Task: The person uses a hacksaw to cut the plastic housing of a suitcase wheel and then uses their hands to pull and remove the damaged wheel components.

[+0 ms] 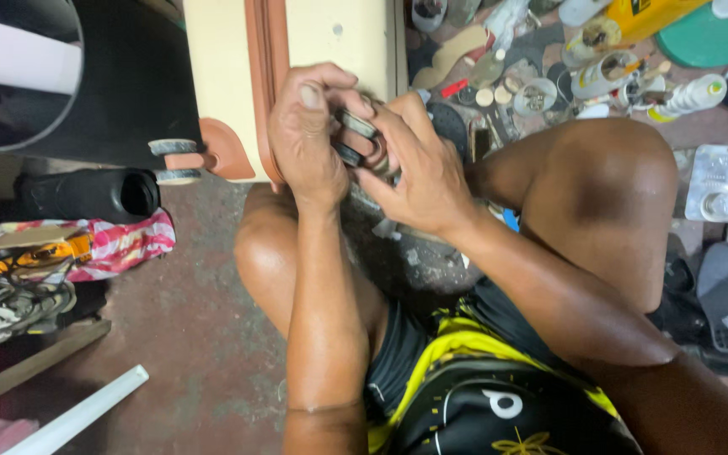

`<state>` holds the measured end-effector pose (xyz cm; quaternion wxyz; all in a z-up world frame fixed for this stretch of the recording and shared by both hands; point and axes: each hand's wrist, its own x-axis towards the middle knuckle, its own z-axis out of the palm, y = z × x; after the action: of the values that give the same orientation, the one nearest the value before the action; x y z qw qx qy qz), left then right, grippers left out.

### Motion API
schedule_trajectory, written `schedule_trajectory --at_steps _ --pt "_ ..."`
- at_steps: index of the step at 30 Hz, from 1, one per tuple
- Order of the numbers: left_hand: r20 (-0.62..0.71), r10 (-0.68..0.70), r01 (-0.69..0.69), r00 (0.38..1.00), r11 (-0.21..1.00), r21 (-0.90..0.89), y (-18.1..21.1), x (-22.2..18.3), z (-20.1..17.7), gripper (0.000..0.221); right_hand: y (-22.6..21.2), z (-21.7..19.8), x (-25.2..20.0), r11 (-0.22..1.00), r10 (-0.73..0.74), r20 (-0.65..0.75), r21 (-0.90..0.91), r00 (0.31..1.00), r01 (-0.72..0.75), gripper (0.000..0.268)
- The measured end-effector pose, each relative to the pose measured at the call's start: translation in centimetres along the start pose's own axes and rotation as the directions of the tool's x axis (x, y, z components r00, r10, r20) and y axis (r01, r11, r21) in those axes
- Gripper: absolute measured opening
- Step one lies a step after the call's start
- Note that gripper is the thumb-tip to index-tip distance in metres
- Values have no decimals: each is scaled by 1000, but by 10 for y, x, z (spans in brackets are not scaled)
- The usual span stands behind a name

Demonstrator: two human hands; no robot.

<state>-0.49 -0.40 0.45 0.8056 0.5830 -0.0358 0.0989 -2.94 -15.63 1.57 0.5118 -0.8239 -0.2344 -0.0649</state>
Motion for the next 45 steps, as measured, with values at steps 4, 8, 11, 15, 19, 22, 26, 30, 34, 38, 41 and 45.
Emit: schedule_trajectory --at_steps 4,8,11,15,19,22,26,30,34,38,41,45 --pt "-28 98 -98 995 995 -2 -2 10 6 43 3 5 5 995 -62 -100 -80 993 54 68" --pt "-70 132 -134 989 991 -24 -11 11 12 47 6 10 -1 963 -167 -126 -234 978 135 66" --pt "-104 125 -126 987 992 -10 -10 1 11 49 2 9 -6 968 -155 -89 -213 984 133 64" --pt "-90 212 -201 973 973 116 -6 11 11 58 3 -7 8 997 -77 -9 -29 997 76 59" --pt "-65 208 -197 976 971 138 -2 0 1 82 1 -11 6 991 -58 64 125 996 50 51" --pt "-51 194 -174 980 949 264 4 -5 -2 97 0 -11 6 997 -61 49 47 997 58 40" --pt "-63 274 -220 960 872 437 11 -4 1 101 0 -7 10 999 -6 32 45 999 4 24" --pt "-55 234 -190 971 888 419 13 -2 7 103 2 -4 15 1000 -27 14 8 1000 27 12" --pt "0 196 -169 981 847 505 16 2 11 103 3 -5 20 996 31 31 -88 999 -28 13" --pt "41 197 -188 980 824 534 20 7 14 103 2 -12 25 993 5 60 -115 998 2 16" --pt "80 251 -251 965 783 569 18 2 15 101 -1 -17 24 984 -9 81 -175 997 23 21" --pt "99 292 -297 951 781 549 13 -2 17 89 3 -19 34 935 -77 128 -335 989 116 20"
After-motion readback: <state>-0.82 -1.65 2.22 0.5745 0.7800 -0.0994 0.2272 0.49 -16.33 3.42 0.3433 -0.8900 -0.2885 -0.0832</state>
